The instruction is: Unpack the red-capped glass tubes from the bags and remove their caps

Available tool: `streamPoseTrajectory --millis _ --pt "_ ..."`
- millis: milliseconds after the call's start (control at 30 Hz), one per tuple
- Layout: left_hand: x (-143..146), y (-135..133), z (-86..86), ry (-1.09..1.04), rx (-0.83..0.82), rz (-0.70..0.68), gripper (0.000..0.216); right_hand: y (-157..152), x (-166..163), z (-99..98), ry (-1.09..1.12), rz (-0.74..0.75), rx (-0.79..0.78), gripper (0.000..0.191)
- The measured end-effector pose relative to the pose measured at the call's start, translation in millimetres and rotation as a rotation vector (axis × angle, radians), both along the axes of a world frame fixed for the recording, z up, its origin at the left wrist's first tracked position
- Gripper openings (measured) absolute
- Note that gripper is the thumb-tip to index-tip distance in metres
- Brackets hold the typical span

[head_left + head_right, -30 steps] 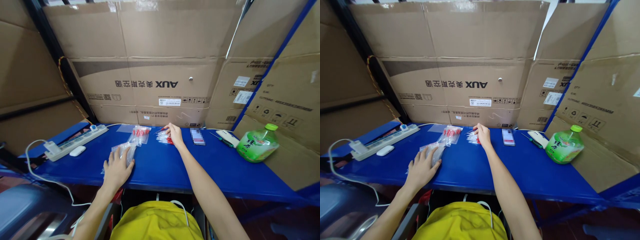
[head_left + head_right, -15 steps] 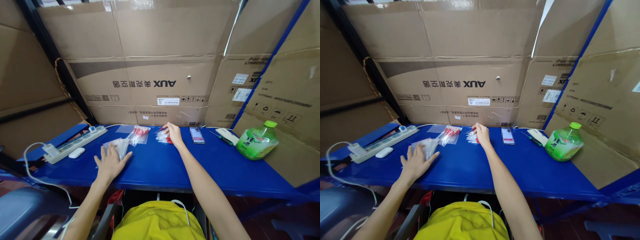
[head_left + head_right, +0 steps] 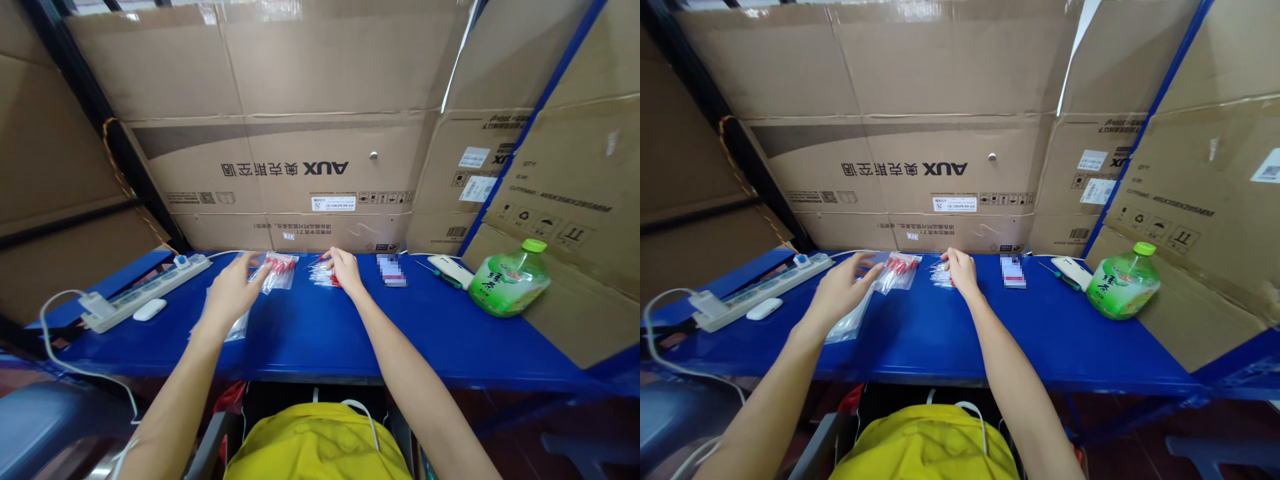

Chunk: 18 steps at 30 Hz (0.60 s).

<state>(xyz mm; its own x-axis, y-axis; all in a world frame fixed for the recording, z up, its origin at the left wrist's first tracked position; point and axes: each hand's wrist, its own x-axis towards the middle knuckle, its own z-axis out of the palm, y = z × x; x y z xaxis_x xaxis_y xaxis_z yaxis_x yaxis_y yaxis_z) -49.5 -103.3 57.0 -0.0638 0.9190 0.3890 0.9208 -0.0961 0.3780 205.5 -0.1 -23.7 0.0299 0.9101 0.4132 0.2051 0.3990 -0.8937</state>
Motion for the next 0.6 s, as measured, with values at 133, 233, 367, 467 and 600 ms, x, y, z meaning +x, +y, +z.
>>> streamPoseTrajectory --millis 133,233,367,467,600 --pt "31.0 82.9 7.8 -0.027 -0.073 0.084 0.063 -5.4 -1.4 -1.9 -0.158 -0.017 0.073 0.049" --pt "39.0 133.3 -6.8 -0.038 -0.217 0.184 0.059 -6.4 -2.2 -3.0 -0.260 -0.030 0.097 0.043" --pt "35.2 155.5 -34.3 -0.065 -0.317 0.248 0.052 -6.2 -3.2 -3.6 -0.331 -0.042 0.098 0.042" --pt "33.2 151.6 -44.3 -0.058 -0.281 0.256 0.048 -8.1 -3.9 -2.3 -0.340 -0.084 0.102 0.044" --pt "37.9 146.5 -43.4 -0.013 -0.246 0.270 0.035 -10.5 -4.8 -1.6 -0.358 -0.113 0.074 0.045"
